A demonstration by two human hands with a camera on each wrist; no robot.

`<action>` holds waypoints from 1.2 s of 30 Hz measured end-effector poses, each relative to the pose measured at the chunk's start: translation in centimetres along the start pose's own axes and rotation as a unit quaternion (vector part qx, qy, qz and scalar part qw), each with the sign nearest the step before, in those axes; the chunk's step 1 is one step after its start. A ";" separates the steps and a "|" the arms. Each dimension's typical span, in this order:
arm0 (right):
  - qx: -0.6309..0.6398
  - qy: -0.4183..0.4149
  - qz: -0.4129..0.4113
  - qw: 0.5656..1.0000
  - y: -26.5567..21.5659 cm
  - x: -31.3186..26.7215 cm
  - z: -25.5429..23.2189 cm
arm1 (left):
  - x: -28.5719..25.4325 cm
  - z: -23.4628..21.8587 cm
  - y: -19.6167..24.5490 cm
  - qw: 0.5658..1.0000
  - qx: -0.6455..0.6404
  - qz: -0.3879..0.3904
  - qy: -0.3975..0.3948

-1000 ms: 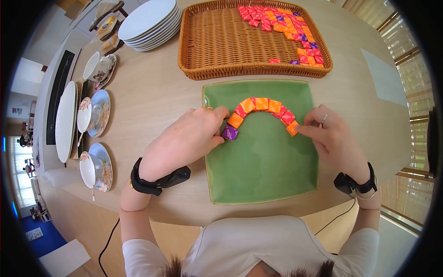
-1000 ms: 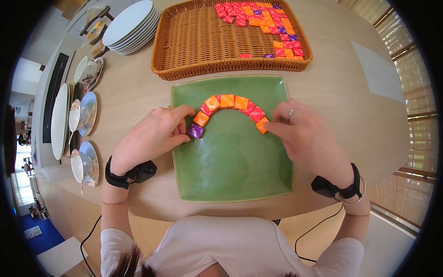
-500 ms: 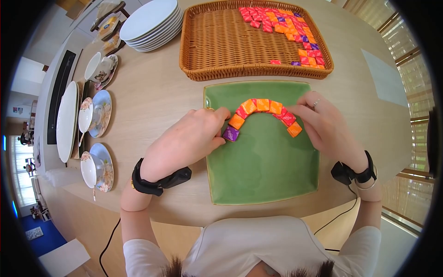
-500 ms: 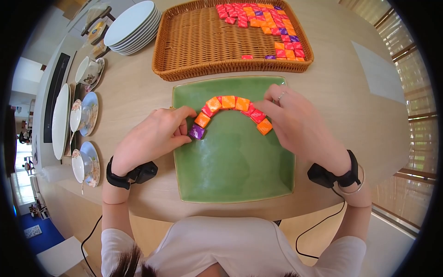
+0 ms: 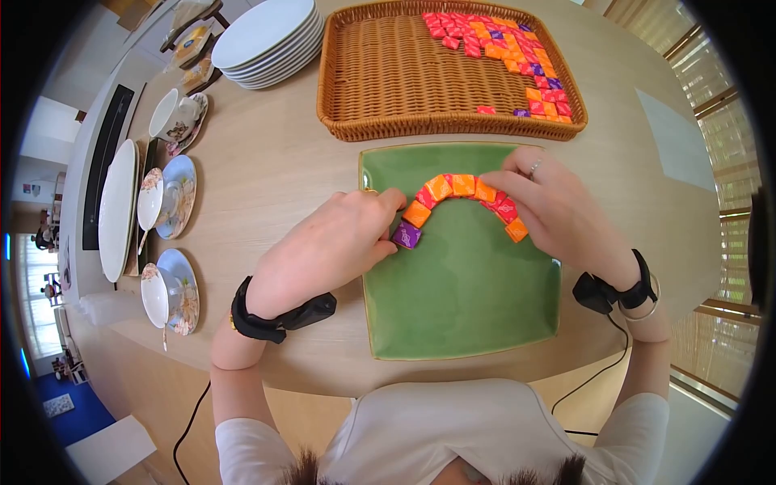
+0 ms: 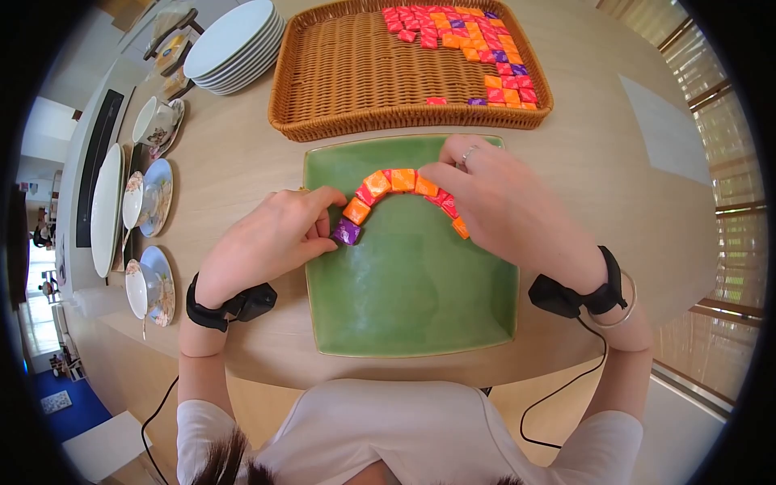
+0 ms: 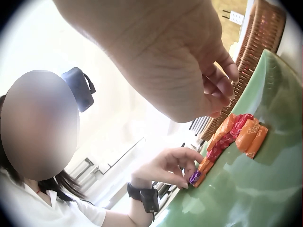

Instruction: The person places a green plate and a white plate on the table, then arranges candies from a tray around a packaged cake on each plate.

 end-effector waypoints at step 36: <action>0.025 -0.016 -0.096 0.995 -4.1 1.1 -0.6 | 0.0 -0.1 0.1 1.000 0.002 0.016 0.003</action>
Point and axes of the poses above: each hand's wrist, its own x-axis towards the middle knuckle, its own z-axis out of the palm, y = z × x, the point moved 9 cm from there along x, towards the middle knuckle, and after that the axes turned 10 degrees about -y, right-handed, at the moved point
